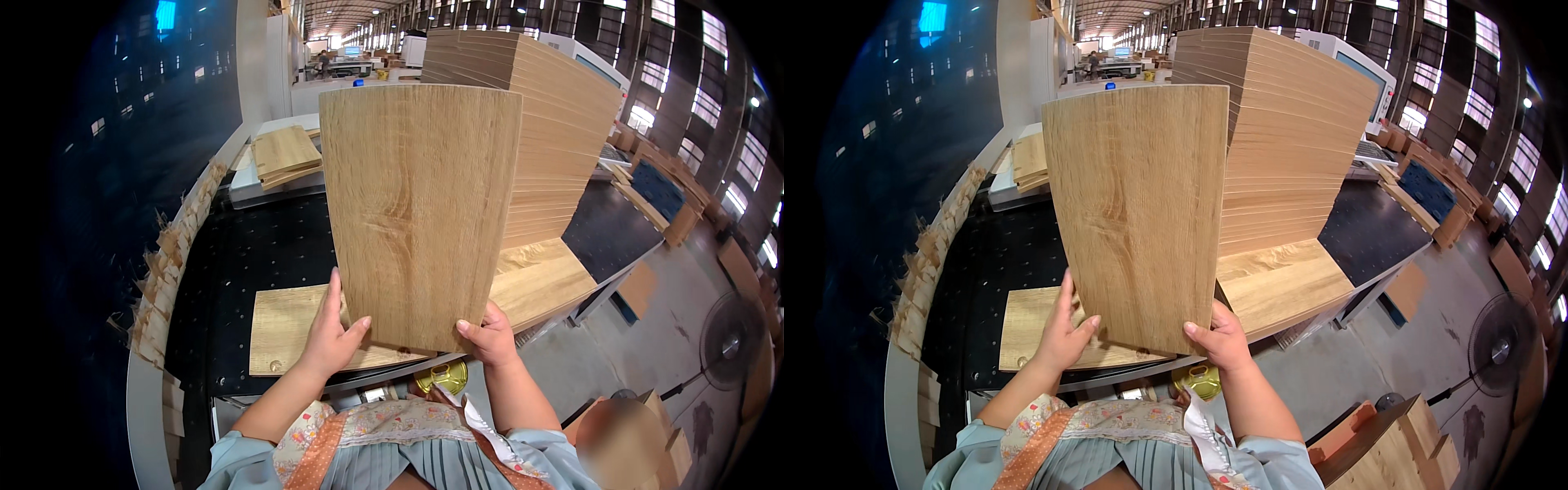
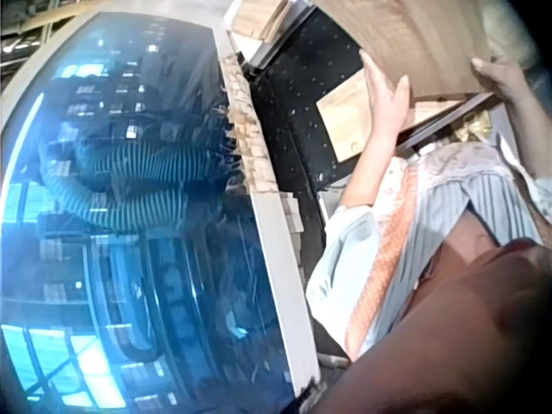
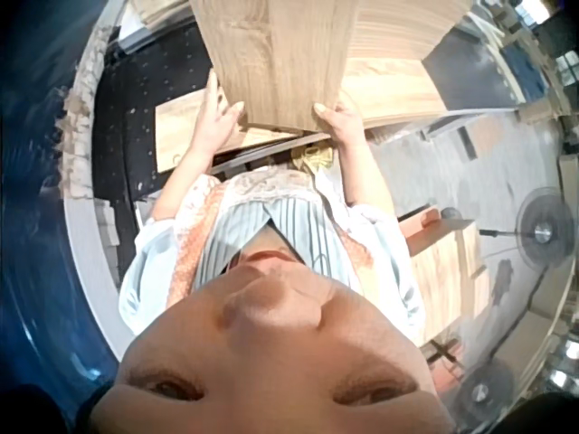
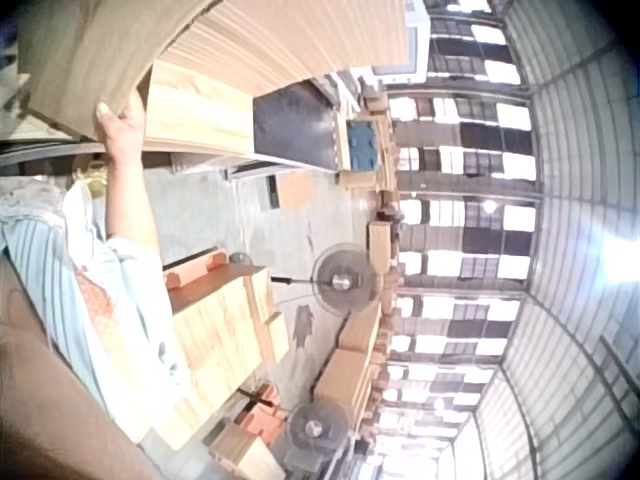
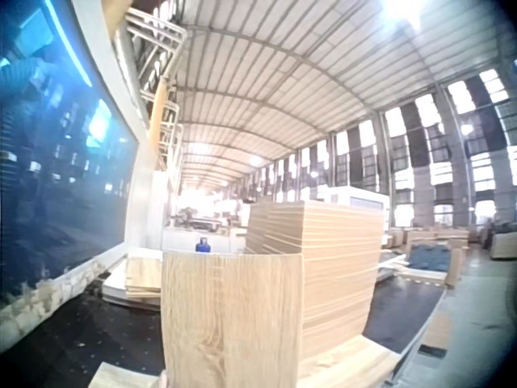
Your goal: The person handles wood boards one at a time from a stack, places them on a table, andその後, takes one board to a wooden assembly where they insert it by hand.
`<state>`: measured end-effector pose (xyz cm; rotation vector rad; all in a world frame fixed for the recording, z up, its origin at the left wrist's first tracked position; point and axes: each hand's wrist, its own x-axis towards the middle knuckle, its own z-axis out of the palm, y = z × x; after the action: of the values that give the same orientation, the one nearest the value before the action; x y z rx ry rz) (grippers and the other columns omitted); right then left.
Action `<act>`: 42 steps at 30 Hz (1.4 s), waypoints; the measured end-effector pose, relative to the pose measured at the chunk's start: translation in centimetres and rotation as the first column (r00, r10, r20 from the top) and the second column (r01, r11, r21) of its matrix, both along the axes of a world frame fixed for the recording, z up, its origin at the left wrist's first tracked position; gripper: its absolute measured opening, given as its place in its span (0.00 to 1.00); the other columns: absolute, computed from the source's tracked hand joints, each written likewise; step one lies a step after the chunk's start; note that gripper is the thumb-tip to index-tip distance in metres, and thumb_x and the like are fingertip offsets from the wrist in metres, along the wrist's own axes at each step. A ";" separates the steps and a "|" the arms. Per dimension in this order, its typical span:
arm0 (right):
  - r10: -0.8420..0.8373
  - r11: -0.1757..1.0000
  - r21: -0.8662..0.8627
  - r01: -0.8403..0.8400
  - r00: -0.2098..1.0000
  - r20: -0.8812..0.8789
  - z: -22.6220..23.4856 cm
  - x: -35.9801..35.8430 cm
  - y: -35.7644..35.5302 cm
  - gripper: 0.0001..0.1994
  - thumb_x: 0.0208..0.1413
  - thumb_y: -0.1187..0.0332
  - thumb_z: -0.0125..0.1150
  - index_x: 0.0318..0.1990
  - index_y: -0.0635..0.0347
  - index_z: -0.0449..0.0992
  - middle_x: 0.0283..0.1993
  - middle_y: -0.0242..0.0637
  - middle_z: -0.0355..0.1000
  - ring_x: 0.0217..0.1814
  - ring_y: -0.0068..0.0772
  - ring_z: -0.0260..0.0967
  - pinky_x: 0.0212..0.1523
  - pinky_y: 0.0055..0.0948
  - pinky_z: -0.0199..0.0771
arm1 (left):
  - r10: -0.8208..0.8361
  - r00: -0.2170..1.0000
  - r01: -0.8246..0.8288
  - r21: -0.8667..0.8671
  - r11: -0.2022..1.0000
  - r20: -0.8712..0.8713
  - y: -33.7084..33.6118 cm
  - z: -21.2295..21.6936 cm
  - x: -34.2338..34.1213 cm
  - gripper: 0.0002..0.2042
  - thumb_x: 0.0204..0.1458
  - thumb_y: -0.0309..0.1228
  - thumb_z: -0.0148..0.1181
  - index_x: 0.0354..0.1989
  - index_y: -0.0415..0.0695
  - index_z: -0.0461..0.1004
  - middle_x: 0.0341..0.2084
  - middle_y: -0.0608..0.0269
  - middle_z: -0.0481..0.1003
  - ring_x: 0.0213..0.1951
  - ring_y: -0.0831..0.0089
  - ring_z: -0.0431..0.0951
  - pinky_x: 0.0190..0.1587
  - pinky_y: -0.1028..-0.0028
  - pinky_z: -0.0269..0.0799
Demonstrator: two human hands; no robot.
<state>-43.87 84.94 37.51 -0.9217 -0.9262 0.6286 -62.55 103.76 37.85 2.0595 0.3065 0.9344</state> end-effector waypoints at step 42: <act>-0.438 0.670 0.148 0.728 0.227 0.870 -10.8 2.9 2.4 0.10 0.45 0.79 0.54 0.38 0.65 0.73 0.36 0.47 0.71 0.39 0.49 0.69 0.41 0.37 0.70 | 0.314 0.582 0.520 -0.639 0.567 0.751 9.9 2.6 1.3 0.28 0.44 0.17 0.51 0.58 0.40 0.57 0.52 0.56 0.66 0.55 0.59 0.64 0.60 0.58 0.57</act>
<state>-40.96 87.32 26.72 -1.8514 -1.2391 -0.5231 -61.29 113.70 40.43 0.5893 0.0439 1.2336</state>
